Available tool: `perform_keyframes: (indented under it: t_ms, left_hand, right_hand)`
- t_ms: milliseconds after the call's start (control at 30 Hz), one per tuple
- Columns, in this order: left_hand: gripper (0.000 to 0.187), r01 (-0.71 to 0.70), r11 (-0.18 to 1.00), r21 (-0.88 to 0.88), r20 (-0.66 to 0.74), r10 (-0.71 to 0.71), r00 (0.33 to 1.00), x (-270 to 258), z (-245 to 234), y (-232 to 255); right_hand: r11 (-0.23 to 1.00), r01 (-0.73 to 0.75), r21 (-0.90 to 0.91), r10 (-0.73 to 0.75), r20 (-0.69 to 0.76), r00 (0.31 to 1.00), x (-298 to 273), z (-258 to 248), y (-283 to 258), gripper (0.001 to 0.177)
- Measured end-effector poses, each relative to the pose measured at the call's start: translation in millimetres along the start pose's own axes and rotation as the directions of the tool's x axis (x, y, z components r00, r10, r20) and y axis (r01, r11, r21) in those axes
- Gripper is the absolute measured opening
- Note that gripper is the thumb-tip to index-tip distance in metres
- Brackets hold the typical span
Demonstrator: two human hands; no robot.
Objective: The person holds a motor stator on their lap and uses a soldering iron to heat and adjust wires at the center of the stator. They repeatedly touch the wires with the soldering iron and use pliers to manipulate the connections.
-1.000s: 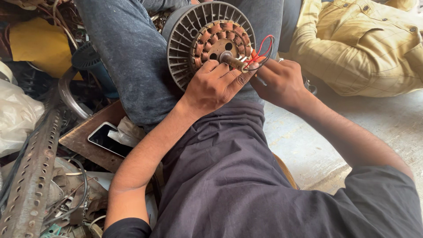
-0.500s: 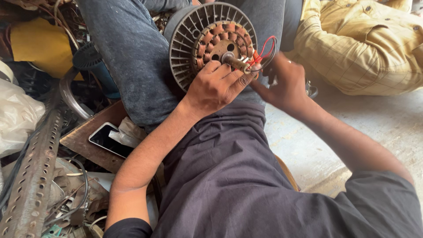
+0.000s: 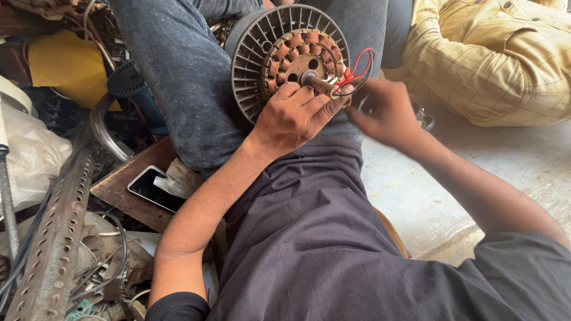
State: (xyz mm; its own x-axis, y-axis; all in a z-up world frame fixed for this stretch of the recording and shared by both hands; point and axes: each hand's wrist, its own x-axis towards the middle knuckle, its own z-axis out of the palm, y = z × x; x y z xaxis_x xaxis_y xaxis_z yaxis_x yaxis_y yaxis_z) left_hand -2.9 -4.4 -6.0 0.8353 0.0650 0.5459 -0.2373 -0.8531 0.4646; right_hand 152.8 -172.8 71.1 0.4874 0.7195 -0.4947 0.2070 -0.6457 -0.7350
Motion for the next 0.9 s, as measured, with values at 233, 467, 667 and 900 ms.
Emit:
perform_keyframes:
  t_ms: [233, 467, 667, 900]
  left_hand:
    - [0.046, -0.006, 0.999, 0.032, -0.019, 0.007, 1.0, 3.3, -3.2, 0.6]
    - [0.047, -0.012, 1.0, 0.018, -0.005, 0.012, 1.0, -0.6, 0.5, -0.8]
    - [0.048, -0.015, 0.999, 0.048, 0.008, 0.015, 1.0, -0.8, 2.9, -0.7]
    - [0.046, -0.013, 0.997, 0.078, 0.031, 0.011, 0.999, 3.1, -1.2, 2.2]
  right_hand:
    - [0.614, 0.442, -0.654, -0.542, 0.057, 0.839, 6.1, 4.3, -5.5, 0.016]
    - [0.994, 0.07, 0.089, -0.067, -0.032, 0.997, 6.8, -0.4, 0.3, 0.016]
    - [0.882, 0.267, -0.39, -0.31, -0.052, 0.949, 3.9, 1.8, -7.6, 0.016]
    - [0.703, 0.472, -0.532, -0.603, -0.094, 0.792, 1.9, 6.2, -0.8, 0.018]
